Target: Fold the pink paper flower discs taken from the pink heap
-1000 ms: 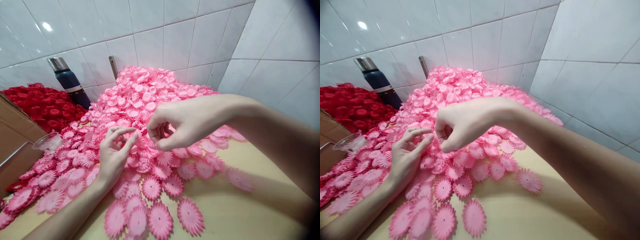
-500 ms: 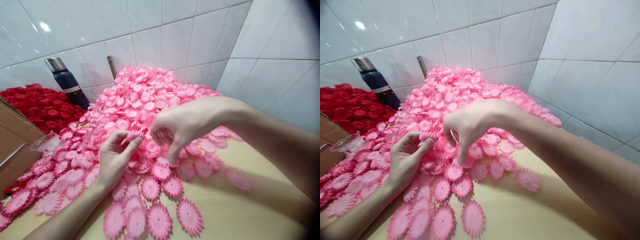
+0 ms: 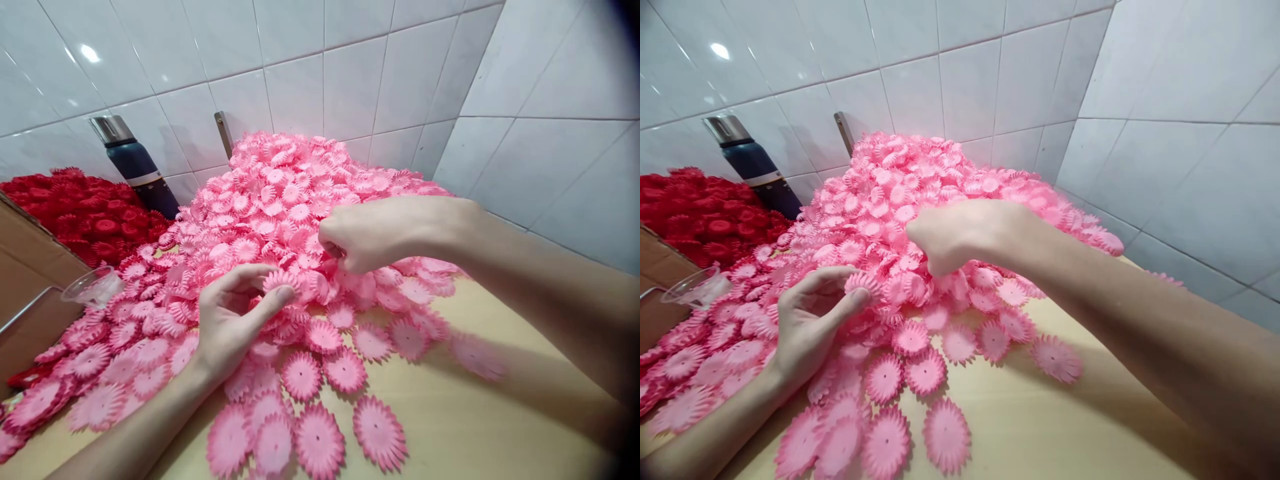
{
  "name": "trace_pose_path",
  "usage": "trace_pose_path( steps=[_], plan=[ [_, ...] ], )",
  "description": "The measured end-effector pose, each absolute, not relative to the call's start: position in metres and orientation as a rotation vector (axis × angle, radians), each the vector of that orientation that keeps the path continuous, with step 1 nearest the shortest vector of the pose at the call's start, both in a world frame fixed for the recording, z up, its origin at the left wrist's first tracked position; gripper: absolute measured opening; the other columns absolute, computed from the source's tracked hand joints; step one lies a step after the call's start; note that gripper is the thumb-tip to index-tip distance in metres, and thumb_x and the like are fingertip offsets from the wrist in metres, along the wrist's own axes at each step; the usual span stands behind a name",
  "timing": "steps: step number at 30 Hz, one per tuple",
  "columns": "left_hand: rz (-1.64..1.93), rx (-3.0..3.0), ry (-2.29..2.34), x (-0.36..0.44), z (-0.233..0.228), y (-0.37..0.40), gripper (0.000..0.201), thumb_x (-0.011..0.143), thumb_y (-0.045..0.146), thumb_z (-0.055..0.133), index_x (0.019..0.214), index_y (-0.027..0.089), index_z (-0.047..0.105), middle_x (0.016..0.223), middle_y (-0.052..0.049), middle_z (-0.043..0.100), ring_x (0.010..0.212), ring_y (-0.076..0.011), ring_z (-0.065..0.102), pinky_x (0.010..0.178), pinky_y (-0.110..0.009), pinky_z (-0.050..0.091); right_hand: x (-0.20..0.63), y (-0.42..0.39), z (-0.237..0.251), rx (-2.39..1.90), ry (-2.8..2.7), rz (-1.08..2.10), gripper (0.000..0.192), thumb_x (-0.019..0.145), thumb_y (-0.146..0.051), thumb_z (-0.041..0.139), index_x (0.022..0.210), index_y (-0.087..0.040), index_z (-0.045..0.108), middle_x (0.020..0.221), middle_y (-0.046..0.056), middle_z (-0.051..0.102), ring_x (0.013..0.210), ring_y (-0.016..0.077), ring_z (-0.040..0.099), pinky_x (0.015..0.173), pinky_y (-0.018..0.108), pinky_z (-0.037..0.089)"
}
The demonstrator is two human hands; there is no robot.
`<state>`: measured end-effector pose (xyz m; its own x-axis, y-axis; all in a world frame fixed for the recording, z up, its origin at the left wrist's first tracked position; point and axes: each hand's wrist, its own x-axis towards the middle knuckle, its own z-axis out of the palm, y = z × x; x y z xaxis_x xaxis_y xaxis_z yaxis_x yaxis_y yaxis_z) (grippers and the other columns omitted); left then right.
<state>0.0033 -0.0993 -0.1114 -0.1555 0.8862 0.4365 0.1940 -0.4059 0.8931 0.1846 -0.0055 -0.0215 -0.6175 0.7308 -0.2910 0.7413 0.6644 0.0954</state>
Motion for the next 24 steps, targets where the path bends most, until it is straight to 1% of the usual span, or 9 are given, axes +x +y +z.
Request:
trace_pose_path(
  steps=[3,5,7,9,11,14,17,20,24],
  plan=[
    [1.532,1.711,1.162,0.002,-0.111,-0.102,0.015,0.068,0.017,0.081,0.078,0.021,0.071,0.065,0.001,0.065,0.056,-0.0116,0.057,0.051,-0.023,0.048,0.188,-0.005,-0.018,1.236,2.672,-0.028,0.006,0.073,-0.02,0.06,0.079,-0.018,0.06,0.064,0.001,0.052,0.051,0.0122,0.044,0.048,0.028,0.022],
    [1.441,1.821,1.034,0.001,-0.11,-0.103,0.012,0.067,0.015,0.08,0.071,0.02,0.07,0.061,0.0,0.064,0.053,-0.0129,0.055,0.051,-0.026,0.046,0.188,-0.007,-0.015,1.177,2.747,-0.136,0.011,0.075,-0.026,0.064,0.083,-0.018,0.062,0.066,0.0,0.054,0.052,0.0117,0.044,0.049,0.027,0.022],
    [1.348,1.895,0.92,0.0,-0.109,-0.104,0.013,0.066,0.014,0.08,0.065,0.02,0.069,0.055,0.0,0.063,0.05,-0.0138,0.054,0.052,-0.029,0.047,0.185,-0.013,-0.014,0.991,2.764,-0.325,0.016,0.076,-0.033,0.066,0.079,-0.018,0.062,0.065,-0.001,0.055,0.052,0.0107,0.044,0.049,0.026,0.023],
    [1.272,1.93,0.883,-0.002,-0.108,-0.105,0.015,0.067,0.019,0.081,0.059,0.021,0.068,0.051,-0.001,0.062,0.047,-0.0141,0.052,0.051,-0.031,0.046,0.179,-0.021,-0.014,0.784,2.685,-0.485,0.023,0.074,-0.04,0.068,0.073,-0.018,0.062,0.061,-0.002,0.055,0.051,0.0101,0.044,0.049,0.026,0.023],
    [1.206,1.919,0.902,-0.004,-0.109,-0.105,0.023,0.074,0.032,0.075,0.056,0.021,0.068,0.048,-0.003,0.06,0.045,-0.0149,0.05,0.049,-0.031,0.044,0.171,-0.029,-0.018,0.656,2.566,-0.553,0.026,0.071,-0.042,0.07,0.068,-0.018,0.061,0.056,-0.004,0.052,0.049,0.0104,0.044,0.048,0.026,0.024],
    [1.225,1.852,0.954,-0.007,-0.111,-0.106,0.039,0.084,0.045,0.061,0.055,0.02,0.069,0.047,-0.005,0.059,0.045,-0.0165,0.05,0.05,-0.033,0.043,0.164,-0.036,-0.024,0.602,2.494,-0.57,0.021,0.07,-0.03,0.067,0.059,-0.018,0.052,0.05,-0.005,0.046,0.045,0.0098,0.042,0.046,0.026,0.024],
    [1.321,1.787,0.971,-0.009,-0.114,-0.106,0.037,0.087,0.04,0.06,0.057,0.021,0.071,0.05,-0.004,0.061,0.047,-0.0169,0.052,0.054,-0.033,0.044,0.165,-0.036,-0.024,0.624,2.559,-0.535,0.021,0.069,-0.017,0.058,0.055,-0.019,0.043,0.047,-0.006,0.039,0.041,0.0082,0.035,0.044,0.027,0.022],
    [1.376,1.742,1.017,-0.008,-0.115,-0.105,0.038,0.086,0.038,0.06,0.054,0.022,0.07,0.05,-0.004,0.061,0.047,-0.017,0.052,0.054,-0.033,0.044,0.172,-0.034,-0.017,0.614,2.61,-0.549,0.019,0.069,-0.018,0.057,0.056,-0.019,0.044,0.049,-0.006,0.041,0.042,0.0078,0.031,0.043,0.027,0.019],
    [1.403,1.68,1.112,-0.008,-0.116,-0.105,0.04,0.084,0.043,0.06,0.05,0.022,0.067,0.048,-0.003,0.06,0.046,-0.0175,0.051,0.051,-0.032,0.043,0.173,-0.037,-0.012,0.464,2.654,-0.696,0.015,0.071,-0.02,0.059,0.059,-0.019,0.049,0.053,-0.006,0.045,0.044,0.0077,0.034,0.042,0.026,0.019]
  ],
)
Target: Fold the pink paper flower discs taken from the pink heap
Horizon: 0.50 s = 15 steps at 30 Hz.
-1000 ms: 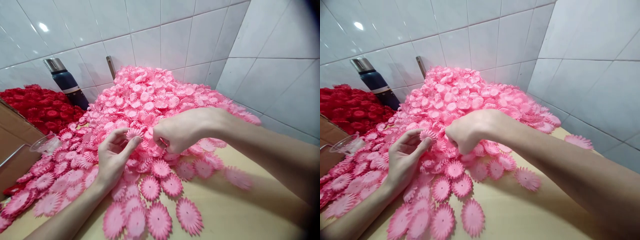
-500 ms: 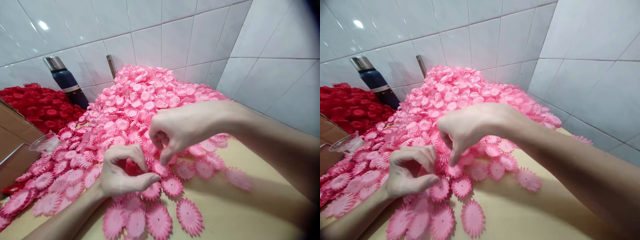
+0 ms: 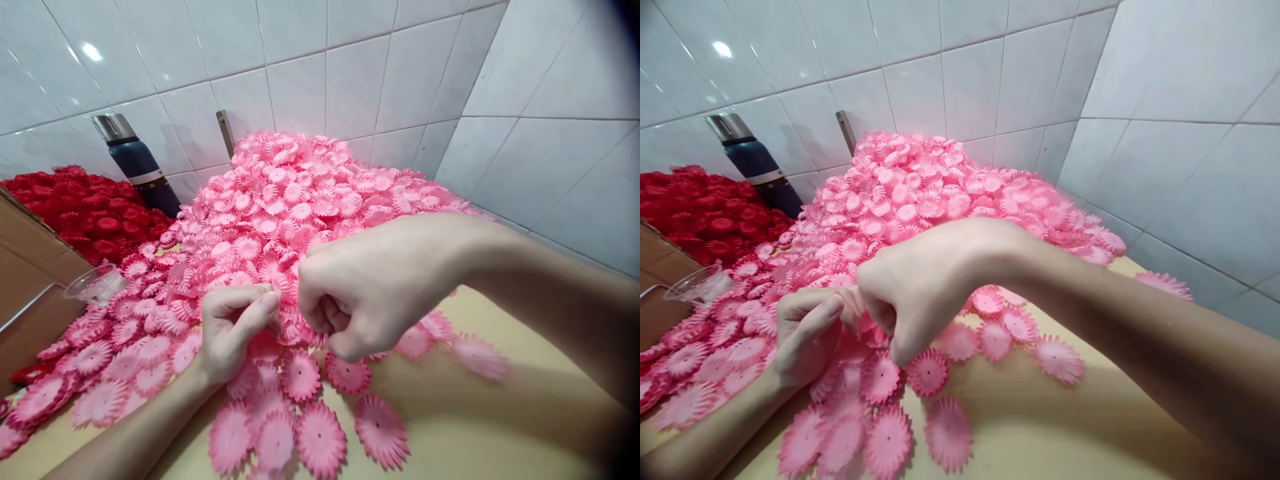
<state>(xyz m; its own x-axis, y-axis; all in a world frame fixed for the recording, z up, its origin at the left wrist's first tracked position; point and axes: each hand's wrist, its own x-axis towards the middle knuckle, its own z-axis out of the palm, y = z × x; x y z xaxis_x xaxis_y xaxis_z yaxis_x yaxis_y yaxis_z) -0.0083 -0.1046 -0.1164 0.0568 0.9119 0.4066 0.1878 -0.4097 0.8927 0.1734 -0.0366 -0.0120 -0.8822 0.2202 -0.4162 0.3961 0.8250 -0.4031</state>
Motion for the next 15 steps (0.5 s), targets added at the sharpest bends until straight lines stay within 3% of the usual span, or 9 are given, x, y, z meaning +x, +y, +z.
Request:
trace_pose_path(
  steps=[7,15],
  plan=[
    [1.511,1.6,1.071,-0.008,-0.117,-0.103,0.041,0.084,0.038,0.06,0.047,0.021,0.063,0.047,-0.002,0.056,0.046,-0.0168,0.05,0.049,-0.031,0.04,0.16,-0.045,-0.024,0.194,2.624,-0.727,0.018,0.076,-0.031,0.062,0.066,-0.018,0.053,0.058,-0.006,0.05,0.046,0.0088,0.043,0.044,0.025,0.027],
    [1.501,1.647,1.077,-0.007,-0.116,-0.103,0.04,0.086,0.035,0.057,0.05,0.02,0.067,0.047,-0.003,0.059,0.047,-0.0164,0.051,0.052,-0.031,0.041,0.164,-0.057,-0.024,0.641,2.501,-0.531,0.026,0.065,-0.041,0.073,0.079,-0.021,0.062,0.06,-0.003,0.055,0.05,0.0156,0.053,0.045,0.026,0.033]
  ],
)
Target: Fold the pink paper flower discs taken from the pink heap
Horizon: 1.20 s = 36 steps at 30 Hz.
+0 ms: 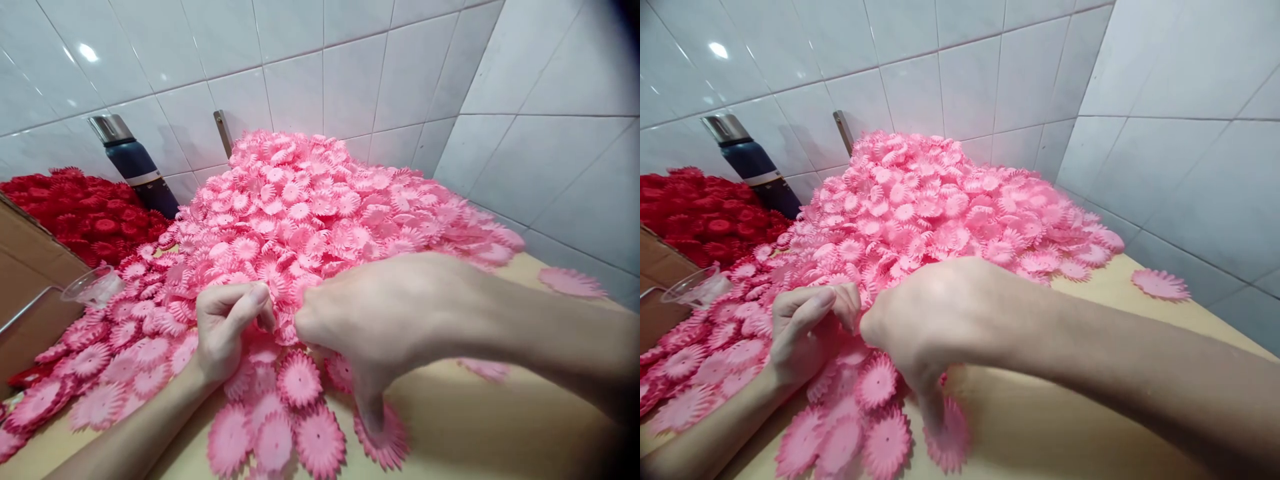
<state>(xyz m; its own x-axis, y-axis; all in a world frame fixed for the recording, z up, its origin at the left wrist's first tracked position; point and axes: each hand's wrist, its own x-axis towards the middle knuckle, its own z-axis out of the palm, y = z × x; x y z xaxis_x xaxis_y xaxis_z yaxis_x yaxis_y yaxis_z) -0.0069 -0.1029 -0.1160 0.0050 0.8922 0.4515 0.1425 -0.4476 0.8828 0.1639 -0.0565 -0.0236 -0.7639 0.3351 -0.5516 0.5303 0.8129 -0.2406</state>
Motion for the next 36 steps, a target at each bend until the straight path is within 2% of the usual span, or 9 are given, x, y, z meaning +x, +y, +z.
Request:
trace_pose_path(
  steps=[3,6,10,13,19,23,29,33,36],
  plan=[
    [1.515,1.647,1.061,-0.007,-0.117,-0.102,0.039,0.086,0.034,0.057,0.052,0.021,0.068,0.048,-0.003,0.059,0.047,-0.0163,0.051,0.053,-0.032,0.041,0.16,-0.064,-0.028,0.641,2.479,-0.497,0.013,0.068,-0.03,0.067,0.076,-0.02,0.062,0.054,-0.003,0.053,0.045,0.0147,0.05,0.042,0.026,0.033],
    [1.516,1.648,1.043,-0.007,-0.116,-0.102,0.039,0.087,0.033,0.057,0.052,0.021,0.069,0.048,-0.002,0.059,0.047,-0.0161,0.051,0.053,-0.032,0.04,0.161,-0.063,-0.025,0.633,2.503,-0.428,0.008,0.063,-0.019,0.064,0.068,-0.02,0.057,0.054,-0.003,0.053,0.043,0.0132,0.048,0.04,0.025,0.031],
    [1.506,1.648,1.05,-0.007,-0.115,-0.102,0.039,0.087,0.033,0.057,0.051,0.021,0.068,0.047,-0.002,0.059,0.047,-0.0159,0.051,0.052,-0.031,0.04,0.165,-0.053,-0.018,0.59,2.501,-0.399,0.021,0.065,-0.021,0.061,0.053,-0.019,0.043,0.047,-0.004,0.046,0.037,0.0098,0.039,0.039,0.025,0.027],
    [1.509,1.643,1.077,-0.007,-0.115,-0.102,0.039,0.086,0.034,0.058,0.05,0.021,0.067,0.046,-0.002,0.058,0.046,-0.016,0.05,0.052,-0.031,0.04,0.166,-0.048,-0.015,0.612,2.5,-0.412,0.029,0.066,-0.023,0.064,0.051,-0.019,0.039,0.045,-0.005,0.042,0.037,0.0084,0.036,0.039,0.026,0.025],
    [1.506,1.649,1.046,-0.007,-0.117,-0.102,0.039,0.087,0.033,0.057,0.051,0.02,0.068,0.047,-0.002,0.059,0.046,-0.0156,0.051,0.053,-0.031,0.041,0.165,-0.048,-0.014,0.549,2.43,-0.511,0.021,0.07,-0.027,0.069,0.059,-0.019,0.054,0.047,-0.006,0.045,0.043,0.0101,0.042,0.045,0.026,0.028],
    [1.493,1.661,1.045,-0.007,-0.116,-0.102,0.038,0.086,0.034,0.06,0.052,0.019,0.067,0.048,-0.001,0.059,0.046,-0.0146,0.051,0.051,-0.029,0.041,0.17,-0.042,-0.013,0.559,2.513,-0.593,0.011,0.07,-0.027,0.069,0.068,-0.019,0.06,0.052,-0.006,0.051,0.043,0.0094,0.042,0.044,0.025,0.026],
    [1.642,1.622,1.098,-0.002,-0.115,-0.097,0.002,0.08,0.023,0.071,0.081,0.022,0.073,0.074,0.002,0.069,0.066,-0.0115,0.061,0.062,-0.022,0.05,0.177,-0.018,-0.014,0.698,2.917,-0.779,0.012,0.075,-0.028,0.067,0.071,-0.017,0.062,0.062,-0.002,0.056,0.052,0.0098,0.046,0.045,0.024,0.028],
    [1.746,1.555,1.063,0.002,-0.115,-0.092,0.025,0.074,0.015,0.078,0.096,0.026,0.073,0.094,0.001,0.071,0.085,-0.0122,0.066,0.072,-0.02,0.055,0.176,-0.011,-0.019,0.825,3.05,-0.987,0.015,0.077,-0.03,0.067,0.073,-0.016,0.063,0.063,0.0,0.058,0.054,0.0102,0.048,0.044,0.024,0.031],
    [1.747,1.519,1.075,0.003,-0.115,-0.09,0.042,0.066,0.011,0.083,0.103,0.027,0.072,0.102,0.001,0.072,0.094,-0.015,0.068,0.08,-0.023,0.057,0.172,-0.011,-0.024,0.819,3.061,-1.183,0.017,0.078,-0.032,0.068,0.075,-0.015,0.066,0.064,0.001,0.06,0.057,0.0114,0.052,0.047,0.023,0.036]
  ],
)
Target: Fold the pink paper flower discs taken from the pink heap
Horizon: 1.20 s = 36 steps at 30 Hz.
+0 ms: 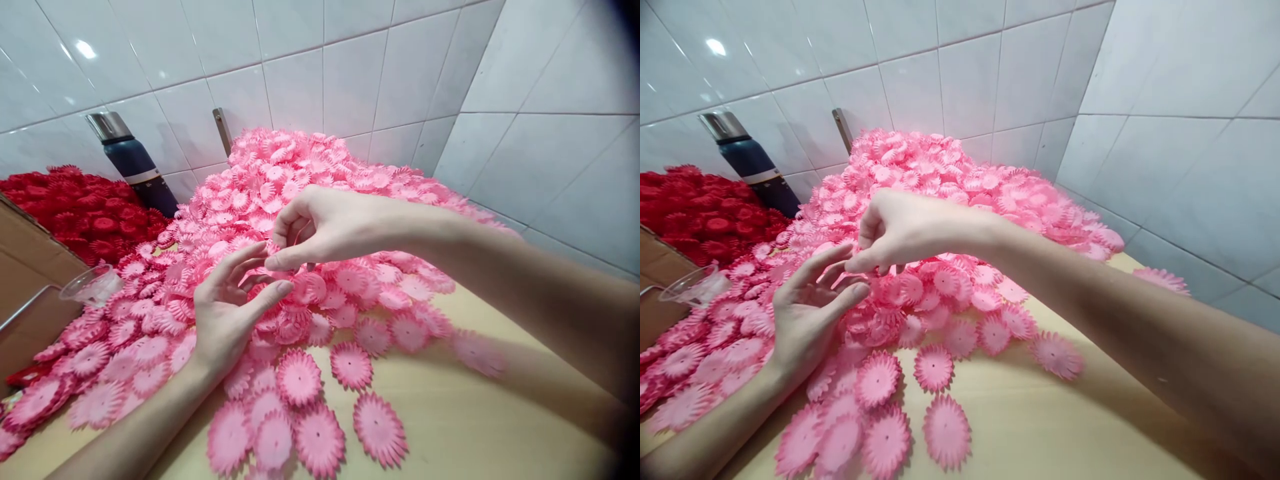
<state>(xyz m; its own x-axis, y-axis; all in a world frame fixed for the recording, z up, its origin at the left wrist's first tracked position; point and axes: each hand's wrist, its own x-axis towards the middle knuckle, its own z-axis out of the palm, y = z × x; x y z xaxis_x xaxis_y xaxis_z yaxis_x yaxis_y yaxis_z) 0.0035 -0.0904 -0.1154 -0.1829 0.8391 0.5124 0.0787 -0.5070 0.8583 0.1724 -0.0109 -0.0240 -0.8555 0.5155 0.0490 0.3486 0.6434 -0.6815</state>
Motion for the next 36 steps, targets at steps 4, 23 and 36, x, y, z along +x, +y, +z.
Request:
trace_pose_path(
  steps=[4,23,36],
  plan=[
    [1.748,1.511,1.15,0.003,-0.116,-0.091,0.046,0.063,0.01,0.084,0.105,0.025,0.073,0.1,-0.001,0.074,0.095,-0.0184,0.069,0.086,-0.029,0.058,0.167,-0.012,-0.03,-0.656,-2.602,1.046,0.027,0.078,-0.04,0.07,0.073,-0.013,0.067,0.061,0.002,0.059,0.054,0.0105,0.049,0.046,0.023,0.034],
    [1.61,1.506,1.394,-0.008,-0.118,-0.091,0.008,0.076,0.025,0.077,0.083,0.023,0.078,0.068,0.006,0.072,0.058,-0.0073,0.063,0.053,-0.014,0.05,0.171,-0.003,-0.029,-0.773,-2.507,1.121,0.038,0.085,-0.05,0.062,0.076,-0.014,0.073,0.075,0.009,0.072,0.068,0.0174,0.066,0.058,0.028,0.049],
    [1.68,1.445,1.225,0.0,-0.116,-0.091,0.034,0.069,0.014,0.08,0.102,0.023,0.076,0.099,-0.003,0.077,0.096,-0.0243,0.072,0.089,-0.034,0.059,0.166,0.004,-0.042,-0.653,-2.555,1.265,0.039,0.078,-0.054,0.068,0.079,-0.015,0.074,0.071,0.003,0.067,0.061,0.0115,0.054,0.054,0.024,0.039]
  ],
)
